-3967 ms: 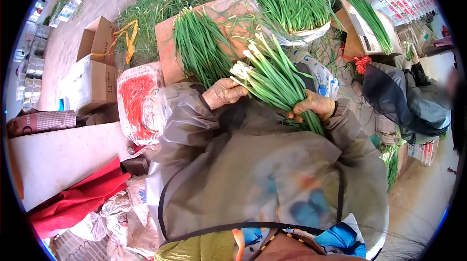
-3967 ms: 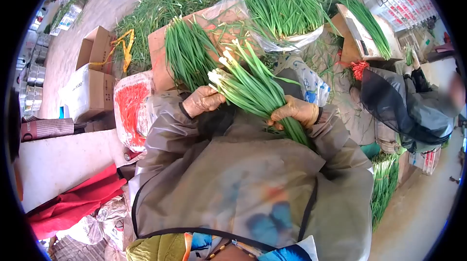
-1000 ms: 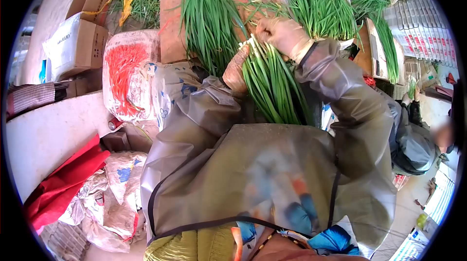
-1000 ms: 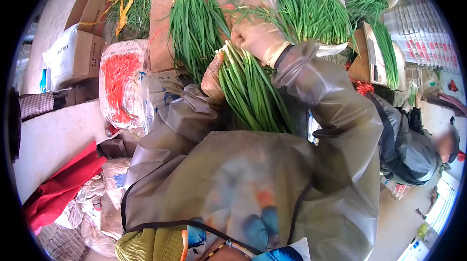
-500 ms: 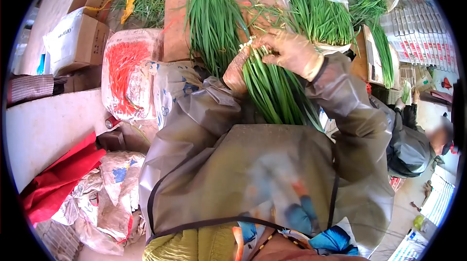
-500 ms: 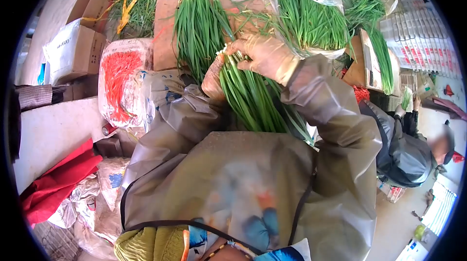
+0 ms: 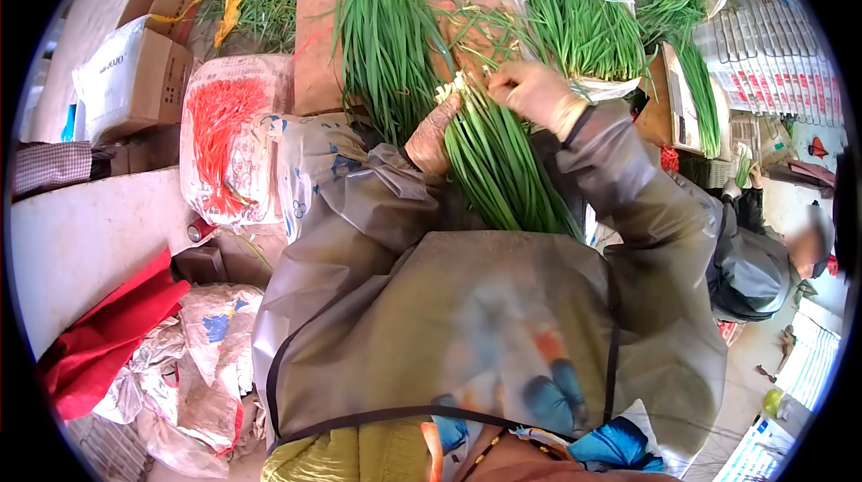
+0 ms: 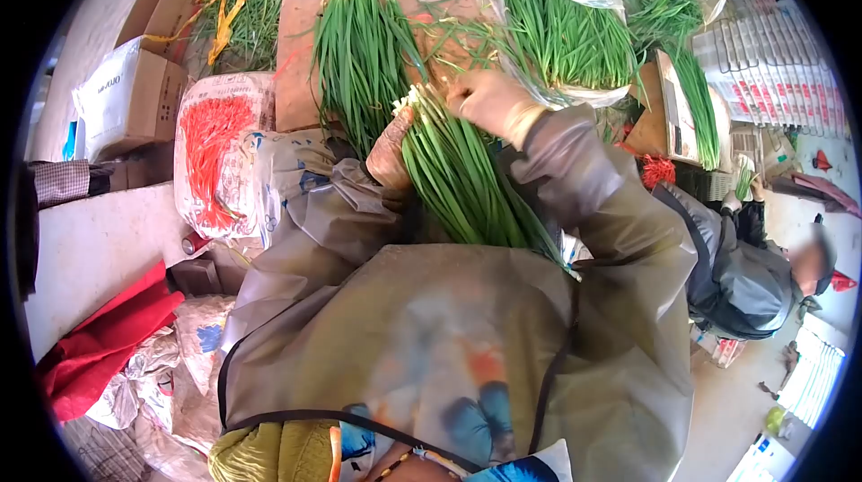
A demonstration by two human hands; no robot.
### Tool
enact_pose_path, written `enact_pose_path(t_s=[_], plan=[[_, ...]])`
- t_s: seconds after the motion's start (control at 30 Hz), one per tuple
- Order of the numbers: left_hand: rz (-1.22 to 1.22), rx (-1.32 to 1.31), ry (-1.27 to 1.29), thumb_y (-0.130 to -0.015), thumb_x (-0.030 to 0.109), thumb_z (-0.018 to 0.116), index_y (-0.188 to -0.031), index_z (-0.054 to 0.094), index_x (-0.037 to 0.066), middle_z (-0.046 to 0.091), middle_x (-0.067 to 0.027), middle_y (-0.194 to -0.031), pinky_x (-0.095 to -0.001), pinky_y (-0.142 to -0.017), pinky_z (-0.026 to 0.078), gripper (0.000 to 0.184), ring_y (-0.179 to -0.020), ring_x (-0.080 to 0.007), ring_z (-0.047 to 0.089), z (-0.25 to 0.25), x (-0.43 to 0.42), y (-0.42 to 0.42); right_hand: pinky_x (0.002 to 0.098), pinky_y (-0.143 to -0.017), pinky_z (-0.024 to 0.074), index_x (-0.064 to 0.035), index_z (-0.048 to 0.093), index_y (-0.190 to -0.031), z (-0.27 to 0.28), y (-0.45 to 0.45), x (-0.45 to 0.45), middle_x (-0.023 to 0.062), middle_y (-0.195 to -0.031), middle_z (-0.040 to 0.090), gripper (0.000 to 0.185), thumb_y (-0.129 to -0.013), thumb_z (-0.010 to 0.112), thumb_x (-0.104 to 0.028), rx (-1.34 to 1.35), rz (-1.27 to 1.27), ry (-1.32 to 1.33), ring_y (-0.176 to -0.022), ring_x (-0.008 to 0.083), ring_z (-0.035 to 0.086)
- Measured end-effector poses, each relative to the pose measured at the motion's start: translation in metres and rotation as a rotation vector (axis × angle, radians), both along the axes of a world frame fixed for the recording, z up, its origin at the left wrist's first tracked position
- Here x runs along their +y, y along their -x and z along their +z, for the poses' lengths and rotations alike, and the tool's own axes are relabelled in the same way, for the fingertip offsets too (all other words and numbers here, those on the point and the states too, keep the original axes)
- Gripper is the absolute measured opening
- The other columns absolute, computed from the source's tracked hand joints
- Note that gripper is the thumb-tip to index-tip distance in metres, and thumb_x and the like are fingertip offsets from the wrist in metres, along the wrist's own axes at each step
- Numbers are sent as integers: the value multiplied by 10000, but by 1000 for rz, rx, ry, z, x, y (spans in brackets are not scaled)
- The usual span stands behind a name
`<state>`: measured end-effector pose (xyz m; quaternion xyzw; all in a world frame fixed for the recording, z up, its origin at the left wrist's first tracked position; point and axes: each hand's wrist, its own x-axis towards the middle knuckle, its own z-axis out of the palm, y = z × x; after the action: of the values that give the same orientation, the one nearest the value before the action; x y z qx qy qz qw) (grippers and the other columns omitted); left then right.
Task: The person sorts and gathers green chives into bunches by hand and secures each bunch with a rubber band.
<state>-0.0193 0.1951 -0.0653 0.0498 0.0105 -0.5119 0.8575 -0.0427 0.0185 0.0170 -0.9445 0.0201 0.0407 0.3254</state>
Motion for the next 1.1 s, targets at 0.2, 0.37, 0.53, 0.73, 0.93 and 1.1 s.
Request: enact_pose_path(t_s=[0.2,0.37,0.53,0.73,0.93,1.1], plan=[[-13,-22,81,-844,332,594,-1283,395,63,553,-124,-1145,-404,-895,456,552,-1026,-266,550,3,-4,-3,259,-559,414,-78,568,-873,6,9,-3,4,-782,529,115,-822,592,-179,309,-450,-1500,-641,113,476],[-29,-141,158,-839,333,605,-1326,340,48,513,-170,-1216,-433,-899,466,624,-1078,-318,532,9,-2,-5,227,-627,430,-56,578,-885,-4,22,-50,27,-779,543,78,-819,576,-96,72,-380,-1151,-720,113,523],[45,-190,41,-869,433,527,-1291,372,24,519,-169,-1202,-416,-904,462,607,-1075,-296,535,17,-11,-5,337,-788,471,-104,585,-1148,8,-19,-42,128,-1047,603,338,-834,572,-228,-7,93,-37,-836,263,606],[8,-255,-228,-919,562,250,-1325,359,72,467,-112,-1268,-386,-951,408,645,-1118,-273,490,-7,0,3,301,-909,431,-70,547,-1200,2,-60,40,72,-1113,619,436,-925,449,-394,342,592,-180,-1020,193,578],[163,-113,-101,-850,560,453,-1317,369,78,431,-79,-1307,-390,-982,380,676,-1167,-236,441,11,0,27,373,-807,459,-156,612,-1073,-9,-38,46,83,-962,650,307,-863,489,-343,-29,426,14,-924,285,599],[-264,-130,-159,-762,175,658,-1207,475,-39,616,-120,-958,-384,-892,421,526,-949,-261,559,1,2,25,377,-717,479,-127,627,-917,1,-53,41,95,-806,638,201,-813,543,-277,204,320,239,-786,267,610]])
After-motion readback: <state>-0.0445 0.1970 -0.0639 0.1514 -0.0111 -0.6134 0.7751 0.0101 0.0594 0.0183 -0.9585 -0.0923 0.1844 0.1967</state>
